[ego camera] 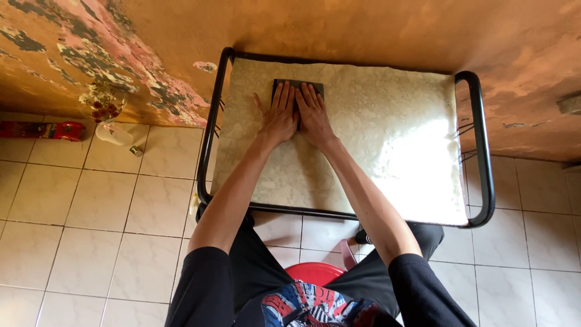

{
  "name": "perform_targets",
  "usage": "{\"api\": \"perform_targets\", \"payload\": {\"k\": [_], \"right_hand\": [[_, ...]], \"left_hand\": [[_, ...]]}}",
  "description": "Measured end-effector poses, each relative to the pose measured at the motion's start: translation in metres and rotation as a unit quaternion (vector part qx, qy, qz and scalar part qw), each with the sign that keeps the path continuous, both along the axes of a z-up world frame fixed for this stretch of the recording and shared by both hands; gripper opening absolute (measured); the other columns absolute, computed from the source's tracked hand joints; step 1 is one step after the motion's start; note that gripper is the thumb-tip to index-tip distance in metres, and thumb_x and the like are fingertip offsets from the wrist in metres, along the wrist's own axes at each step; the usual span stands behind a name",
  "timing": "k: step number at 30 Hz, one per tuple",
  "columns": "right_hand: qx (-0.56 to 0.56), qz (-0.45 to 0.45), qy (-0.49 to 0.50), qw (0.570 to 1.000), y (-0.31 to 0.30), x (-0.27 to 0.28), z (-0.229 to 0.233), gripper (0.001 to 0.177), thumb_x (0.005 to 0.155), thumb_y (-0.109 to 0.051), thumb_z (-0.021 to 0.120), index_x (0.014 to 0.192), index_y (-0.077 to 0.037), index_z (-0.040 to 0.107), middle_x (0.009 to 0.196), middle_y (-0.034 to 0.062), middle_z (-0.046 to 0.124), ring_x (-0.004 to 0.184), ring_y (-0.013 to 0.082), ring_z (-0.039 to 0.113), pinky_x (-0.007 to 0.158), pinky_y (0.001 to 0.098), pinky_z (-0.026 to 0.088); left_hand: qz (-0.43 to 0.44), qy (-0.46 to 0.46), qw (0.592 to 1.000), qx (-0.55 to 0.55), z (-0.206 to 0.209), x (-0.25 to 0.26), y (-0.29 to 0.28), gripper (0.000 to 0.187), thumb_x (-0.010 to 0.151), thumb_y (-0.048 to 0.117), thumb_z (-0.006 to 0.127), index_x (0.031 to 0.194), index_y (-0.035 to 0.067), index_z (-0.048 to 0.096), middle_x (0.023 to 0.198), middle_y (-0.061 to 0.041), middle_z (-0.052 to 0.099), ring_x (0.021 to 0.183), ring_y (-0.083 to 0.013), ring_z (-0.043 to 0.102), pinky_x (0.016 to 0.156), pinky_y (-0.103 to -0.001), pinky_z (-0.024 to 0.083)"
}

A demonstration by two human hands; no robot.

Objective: Sanding the top surface of a small table or board using a sanding block with repetitive back-and-forth motions.

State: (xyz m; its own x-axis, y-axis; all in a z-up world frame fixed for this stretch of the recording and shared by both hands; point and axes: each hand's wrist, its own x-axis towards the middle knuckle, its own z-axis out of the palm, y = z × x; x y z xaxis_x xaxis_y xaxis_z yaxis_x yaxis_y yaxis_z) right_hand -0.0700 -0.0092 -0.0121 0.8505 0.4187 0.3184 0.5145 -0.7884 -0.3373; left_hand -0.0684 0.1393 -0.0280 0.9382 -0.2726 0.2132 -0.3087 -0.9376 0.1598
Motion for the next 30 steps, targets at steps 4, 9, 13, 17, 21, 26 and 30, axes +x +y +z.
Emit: {"api": "perform_targets", "payload": {"k": [4,9,13,17,21,26,30], "right_hand": [[-0.004,-0.011,-0.011,1.000,0.002,0.021,-0.003,0.075,0.087,0.001,0.061,0.158,-0.005,0.038,0.165,0.0219,0.027,0.154,0.0406,0.022,0.122,0.0567,0.023],[-0.011,-0.024,-0.021,0.999,0.004,0.051,-0.005,0.073,0.087,0.003,0.058,0.158,-0.006,0.038,0.165,0.0217,0.028,0.153,0.0404,0.024,0.122,0.0566,0.024],[-0.004,-0.026,-0.020,0.999,0.004,0.074,-0.008,0.071,0.090,0.001,0.058,0.158,-0.006,0.038,0.165,0.0212,0.029,0.153,0.0397,0.024,0.122,0.0563,0.024],[-0.008,-0.027,0.001,1.000,0.005,0.083,-0.014,0.070,0.093,-0.004,0.055,0.160,-0.008,0.035,0.167,0.0198,0.024,0.155,0.0394,0.021,0.123,0.0563,0.022],[-0.015,-0.025,0.004,1.000,0.005,0.085,-0.012,0.072,0.092,-0.004,0.057,0.160,-0.007,0.034,0.168,0.0199,0.021,0.155,0.0400,0.019,0.123,0.0569,0.021],[-0.030,-0.032,0.020,0.999,0.005,0.086,-0.023,0.075,0.092,-0.005,0.057,0.162,-0.009,0.031,0.169,0.0187,0.020,0.156,0.0381,0.018,0.124,0.0563,0.020],[-0.043,-0.029,-0.016,0.999,0.004,0.069,-0.034,0.078,0.088,-0.006,0.063,0.160,-0.008,0.034,0.167,0.0203,0.025,0.154,0.0407,0.023,0.121,0.0595,0.025]], "left_hand": [[0.025,0.040,0.999,0.026,0.012,0.017,-0.005,0.063,0.108,0.037,0.029,0.165,0.013,0.018,0.174,-0.005,0.007,0.160,-0.0199,0.003,0.110,-0.084,-0.010],[0.030,0.074,0.996,0.029,0.018,0.048,-0.006,0.063,0.109,0.040,0.024,0.166,0.015,0.014,0.174,-0.004,0.003,0.160,-0.0196,0.000,0.110,-0.084,-0.010],[0.033,0.073,0.996,0.041,0.024,0.065,-0.007,0.062,0.110,0.039,0.023,0.166,0.016,0.012,0.174,-0.004,0.002,0.160,-0.0192,-0.001,0.111,-0.084,-0.011],[0.041,0.111,0.992,0.052,0.029,0.070,-0.007,0.061,0.111,0.041,0.019,0.166,0.017,0.007,0.173,-0.003,-0.005,0.159,-0.0192,-0.007,0.111,-0.085,-0.007],[0.042,0.114,0.991,0.055,0.033,0.071,-0.007,0.062,0.111,0.043,0.018,0.166,0.018,0.006,0.173,-0.002,-0.007,0.159,-0.0188,-0.009,0.111,-0.085,-0.009],[0.031,0.110,0.992,0.057,0.023,0.067,-0.003,0.063,0.109,0.043,0.021,0.166,0.019,0.007,0.173,-0.002,-0.003,0.159,-0.0196,-0.004,0.111,-0.086,-0.006],[0.039,0.093,0.991,0.087,0.013,0.050,-0.002,0.064,0.108,0.045,0.024,0.165,0.020,0.011,0.173,-0.001,0.001,0.159,-0.0195,-0.001,0.112,-0.086,-0.001]]}}
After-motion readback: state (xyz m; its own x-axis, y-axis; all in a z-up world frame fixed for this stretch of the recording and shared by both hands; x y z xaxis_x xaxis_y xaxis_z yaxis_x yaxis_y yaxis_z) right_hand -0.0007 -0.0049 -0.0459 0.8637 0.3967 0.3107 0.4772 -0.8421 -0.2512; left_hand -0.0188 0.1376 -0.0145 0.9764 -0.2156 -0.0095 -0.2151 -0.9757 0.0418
